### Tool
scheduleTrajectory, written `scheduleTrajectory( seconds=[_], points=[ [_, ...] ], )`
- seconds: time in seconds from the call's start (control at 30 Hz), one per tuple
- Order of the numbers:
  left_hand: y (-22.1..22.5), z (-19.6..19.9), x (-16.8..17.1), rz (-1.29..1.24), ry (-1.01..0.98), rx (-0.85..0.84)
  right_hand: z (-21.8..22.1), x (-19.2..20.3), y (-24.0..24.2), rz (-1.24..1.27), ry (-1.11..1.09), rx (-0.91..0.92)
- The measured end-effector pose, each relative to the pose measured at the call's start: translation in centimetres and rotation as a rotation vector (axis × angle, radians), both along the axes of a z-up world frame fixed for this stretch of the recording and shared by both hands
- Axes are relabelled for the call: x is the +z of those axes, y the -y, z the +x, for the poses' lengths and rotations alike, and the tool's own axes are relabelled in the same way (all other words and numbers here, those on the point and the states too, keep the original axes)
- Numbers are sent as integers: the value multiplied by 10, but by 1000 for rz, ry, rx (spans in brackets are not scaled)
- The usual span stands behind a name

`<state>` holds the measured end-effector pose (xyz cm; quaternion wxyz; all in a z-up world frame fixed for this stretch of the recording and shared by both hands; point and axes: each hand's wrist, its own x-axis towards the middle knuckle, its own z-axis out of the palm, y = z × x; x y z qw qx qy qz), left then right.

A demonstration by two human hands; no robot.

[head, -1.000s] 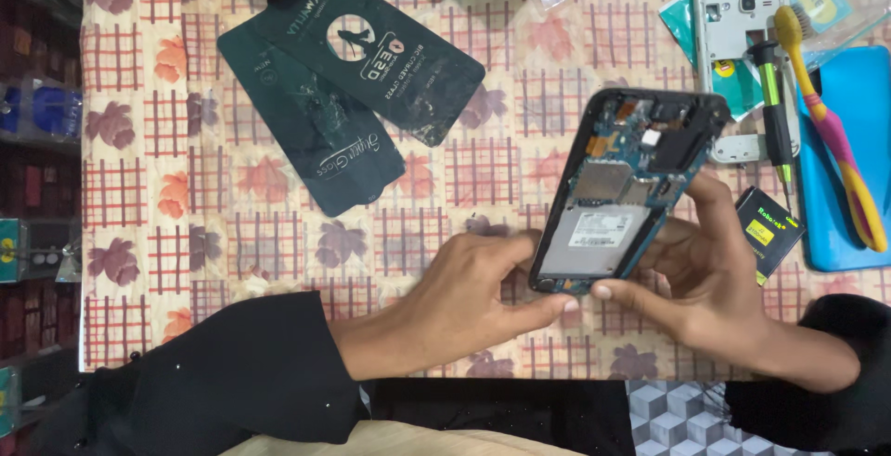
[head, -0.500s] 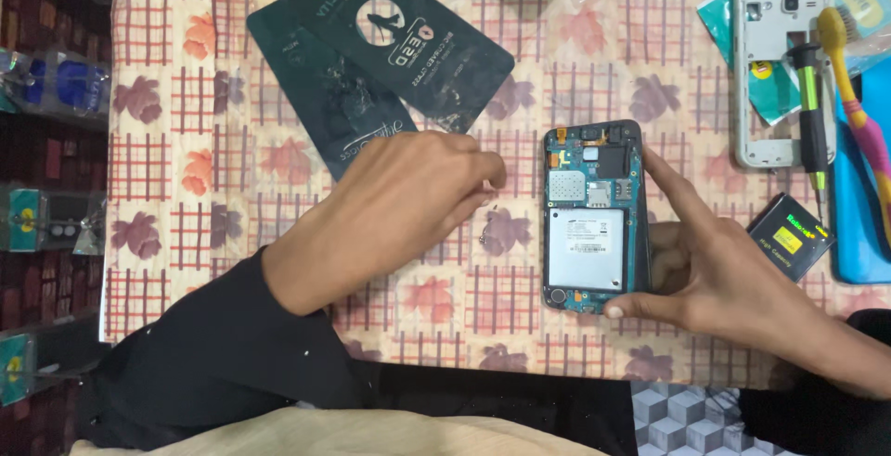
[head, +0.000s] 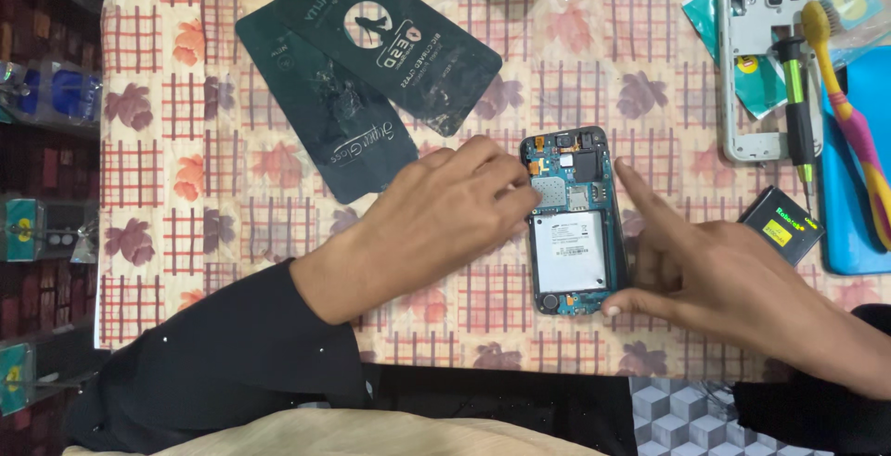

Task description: The person disassembles a white smartphone, removes the back cover and internal components, cleans the motherboard with a brush, and reassembles the device by placing the back cover and securing it with screws.

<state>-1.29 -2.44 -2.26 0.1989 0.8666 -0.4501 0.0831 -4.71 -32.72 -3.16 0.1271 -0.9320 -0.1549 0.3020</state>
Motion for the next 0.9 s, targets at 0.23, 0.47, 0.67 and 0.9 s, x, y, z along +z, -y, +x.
scheduleTrajectory(
  seconds=[0.23,0.47,0.67,0.9],
  points=[
    [4,-4,-9,6,187,-28,-9,1,2,534,678,578],
    [9,-2,-17,-9,158,-9,-9,16,-23,517,702,677],
    [8,0,-18,31,148,10,-6,19,-20,488,707,715],
    [7,4,-20,51,140,27,-3,12,-12,416,607,714]
  ],
)
